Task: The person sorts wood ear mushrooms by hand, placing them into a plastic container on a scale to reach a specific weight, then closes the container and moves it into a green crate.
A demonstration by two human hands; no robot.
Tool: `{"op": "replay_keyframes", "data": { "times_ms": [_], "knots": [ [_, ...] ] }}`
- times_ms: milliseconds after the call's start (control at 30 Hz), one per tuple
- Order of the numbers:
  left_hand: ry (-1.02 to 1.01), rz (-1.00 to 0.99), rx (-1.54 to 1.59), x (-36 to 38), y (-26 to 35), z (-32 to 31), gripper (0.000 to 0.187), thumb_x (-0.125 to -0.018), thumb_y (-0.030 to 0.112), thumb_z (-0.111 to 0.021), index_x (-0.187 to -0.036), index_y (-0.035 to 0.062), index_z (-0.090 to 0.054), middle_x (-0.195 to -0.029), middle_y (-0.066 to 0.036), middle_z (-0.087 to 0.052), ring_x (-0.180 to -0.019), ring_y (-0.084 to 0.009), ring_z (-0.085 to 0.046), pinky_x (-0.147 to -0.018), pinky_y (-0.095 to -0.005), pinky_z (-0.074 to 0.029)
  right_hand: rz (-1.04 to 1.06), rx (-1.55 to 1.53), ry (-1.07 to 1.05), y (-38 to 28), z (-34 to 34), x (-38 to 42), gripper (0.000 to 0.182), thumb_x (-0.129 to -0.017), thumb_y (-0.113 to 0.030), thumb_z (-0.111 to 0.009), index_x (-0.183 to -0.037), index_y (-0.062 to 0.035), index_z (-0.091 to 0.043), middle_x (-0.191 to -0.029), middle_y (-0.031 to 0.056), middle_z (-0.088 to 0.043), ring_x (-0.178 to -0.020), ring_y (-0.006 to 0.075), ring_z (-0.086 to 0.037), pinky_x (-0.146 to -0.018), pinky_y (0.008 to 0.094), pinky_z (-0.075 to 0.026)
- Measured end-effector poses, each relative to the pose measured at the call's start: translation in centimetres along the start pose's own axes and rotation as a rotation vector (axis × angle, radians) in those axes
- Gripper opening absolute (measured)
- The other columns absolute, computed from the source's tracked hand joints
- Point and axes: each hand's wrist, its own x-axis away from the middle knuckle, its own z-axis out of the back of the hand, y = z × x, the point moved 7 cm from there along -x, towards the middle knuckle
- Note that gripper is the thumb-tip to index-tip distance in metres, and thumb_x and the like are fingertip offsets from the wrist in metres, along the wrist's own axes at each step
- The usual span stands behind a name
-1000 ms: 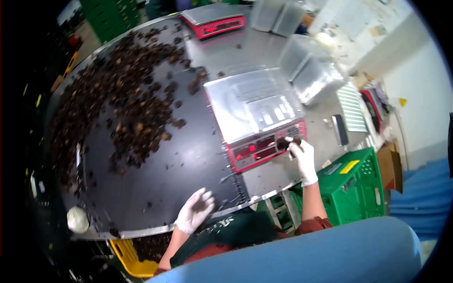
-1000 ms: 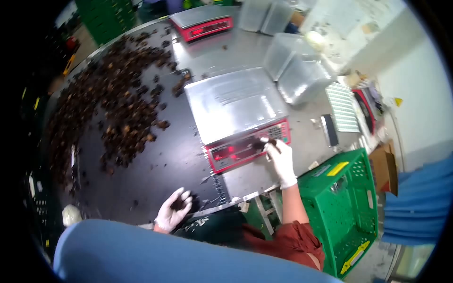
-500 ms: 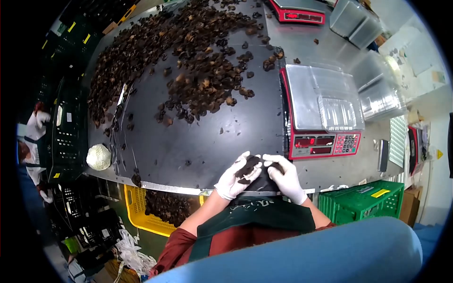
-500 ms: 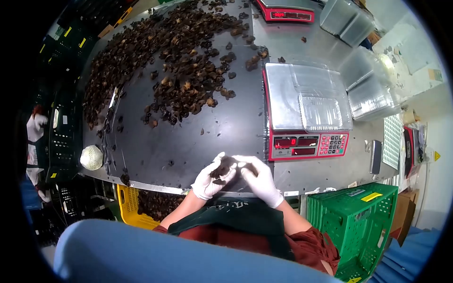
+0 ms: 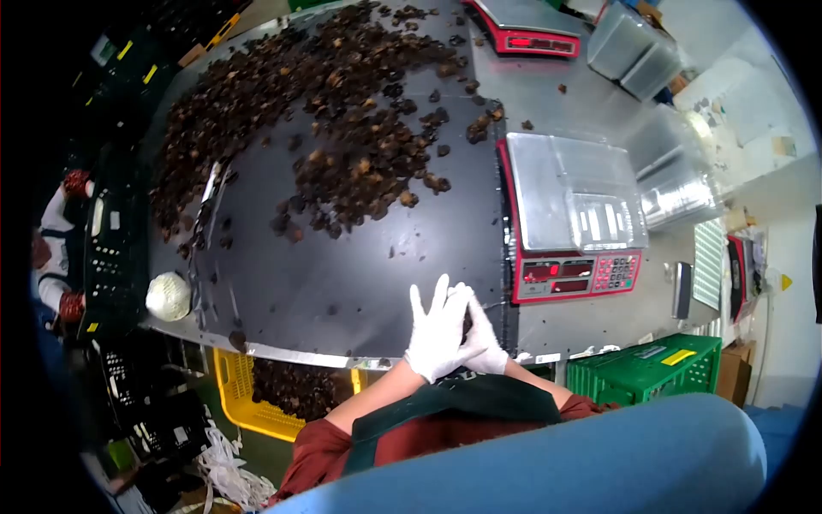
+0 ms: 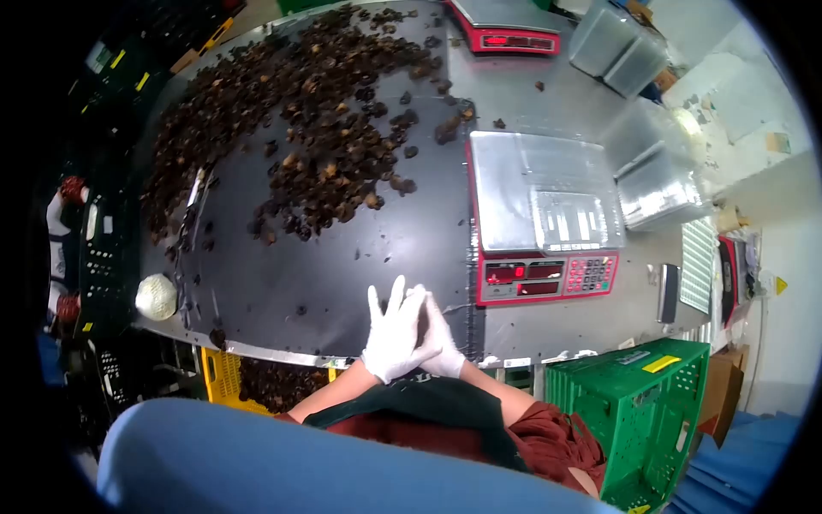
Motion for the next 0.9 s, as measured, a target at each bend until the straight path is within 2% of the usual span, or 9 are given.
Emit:
{"op": "replay_keyframes", "data": {
  "times_ms": [167, 233, 300, 333, 433, 500, 633, 800, 900],
  "knots": [
    [0.039, -0.158, 0.181, -0.2, 2.2, 2.7, 0.096, -0.066, 0.05, -0.076, -0.135, -0.0053, -0.038, -0.143, -0.03, -0.032, -0.135, -0.0494, -0.027, -0.109, -0.0645, -0.014, 0.466, 0.539, -0.13, -5.8, -2.8, 3.3, 0.049, -0.095, -0.011, -0.052, -0.14, -0.0102, -0.035, -0.132, 0.0074, -0.046, -0.114, 0.0191, -0.051, -0.098, 0.0325, -0.042],
    [0.482, -0.325, 0.311, 1.4, 1.1, 4.0, 0.09, -0.07, 0.048, -0.073, -0.134, -0.0057, -0.039, -0.14, -0.031, -0.036, -0.132, -0.0498, -0.032, -0.108, -0.0621, -0.021, 0.803, 0.917, -0.2, -10.2, -5.7, 6.0, 0.055, -0.089, -0.001, -0.059, -0.138, -0.0092, -0.036, -0.122, 0.0081, -0.049, -0.102, 0.0173, -0.056, -0.085, 0.0297, -0.05],
    [0.52, -0.185, 0.356, 2.0, -0.6, 4.4, 0.074, -0.083, 0.04, -0.064, -0.134, -0.0076, -0.039, -0.137, -0.03, -0.04, -0.127, -0.0479, -0.038, -0.108, -0.0532, -0.029, 0.994, 0.762, 0.037, -16.7, -5.3, 6.3, 0.022, -0.091, -0.028, -0.059, -0.1, -0.0078, -0.059, -0.082, -0.001, -0.057, -0.071, 0.0099, -0.055, -0.063, 0.0275, -0.046],
    [0.521, -0.126, 0.38, 2.2, -1.5, 4.1, 0.073, -0.084, 0.039, -0.063, -0.135, -0.0077, -0.039, -0.137, -0.03, -0.04, -0.126, -0.0466, -0.039, -0.107, -0.0512, -0.03, 0.785, 0.16, 0.152, -19.8, -4.7, 6.6, 0.017, -0.091, -0.022, -0.061, -0.099, -0.0066, -0.06, -0.079, -0.0015, -0.056, -0.068, 0.009, -0.053, -0.059, 0.0261, -0.044],
    [0.491, 0.001, 0.363, 3.4, -3.7, 3.1, 0.067, -0.087, 0.032, -0.061, -0.137, -0.0069, -0.038, -0.135, -0.029, -0.042, -0.124, -0.0432, -0.042, -0.106, -0.0472, -0.034, 1.543, 1.063, 0.576, -30.2, -5.0, 10.5, 0.012, -0.092, -0.009, -0.058, -0.098, -0.0021, -0.066, -0.07, 0.0007, -0.059, -0.057, 0.0071, -0.051, -0.052, 0.0217, -0.041],
    [0.453, 0.074, 0.363, 4.5, -5.0, 2.2, 0.065, -0.087, 0.029, -0.062, -0.136, -0.0062, -0.039, -0.133, -0.029, -0.042, -0.123, -0.0429, -0.043, -0.106, -0.047, -0.034, 1.215, 1.042, 0.648, -32.5, -3.6, 9.4, 0.021, -0.09, -0.012, -0.062, -0.108, -0.002, -0.066, -0.083, 0.0044, -0.064, -0.071, 0.0126, -0.059, -0.067, 0.0267, -0.049],
    [0.45, 0.135, 0.295, 6.6, -6.6, 1.8, 0.055, -0.085, 0.021, -0.064, -0.132, -0.0024, -0.046, -0.128, -0.026, -0.048, -0.12, -0.041, -0.046, -0.103, -0.0461, -0.037, 1.171, 1.571, 0.603, -32.8, -3.5, 8.4, 0.037, -0.084, -0.016, -0.068, -0.118, -0.003, -0.063, -0.109, 0.0122, -0.066, -0.102, 0.0226, -0.06, -0.094, 0.0327, -0.044],
    [0.606, 0.322, 0.216, 10.9, -10.6, 3.2, 0.044, -0.083, 0.018, -0.065, -0.125, 0.0056, -0.055, -0.124, -0.022, -0.052, -0.116, -0.0384, -0.049, -0.1, -0.0453, -0.04, 1.8, 1.89, 0.736, -27.9, -8.9, 12.7, 0.033, -0.083, -0.003, -0.066, -0.116, -0.0047, -0.064, -0.112, 0.0111, -0.064, -0.105, 0.0242, -0.057, -0.085, 0.034, -0.047],
    [0.756, 0.427, -0.035, 14.3, -15.2, 5.8, 0.04, -0.081, 0.012, -0.065, -0.119, 0.0068, -0.058, -0.119, -0.02, -0.055, -0.112, -0.0371, -0.051, -0.098, -0.0451, -0.041, 1.415, 1.679, 0.251, -22.5, -8.6, 10.4, 0.027, -0.082, 0.0, -0.064, -0.109, -0.0028, -0.065, -0.103, 0.0105, -0.065, -0.094, 0.0204, -0.062, -0.078, 0.0286, -0.048]
  ]
}}
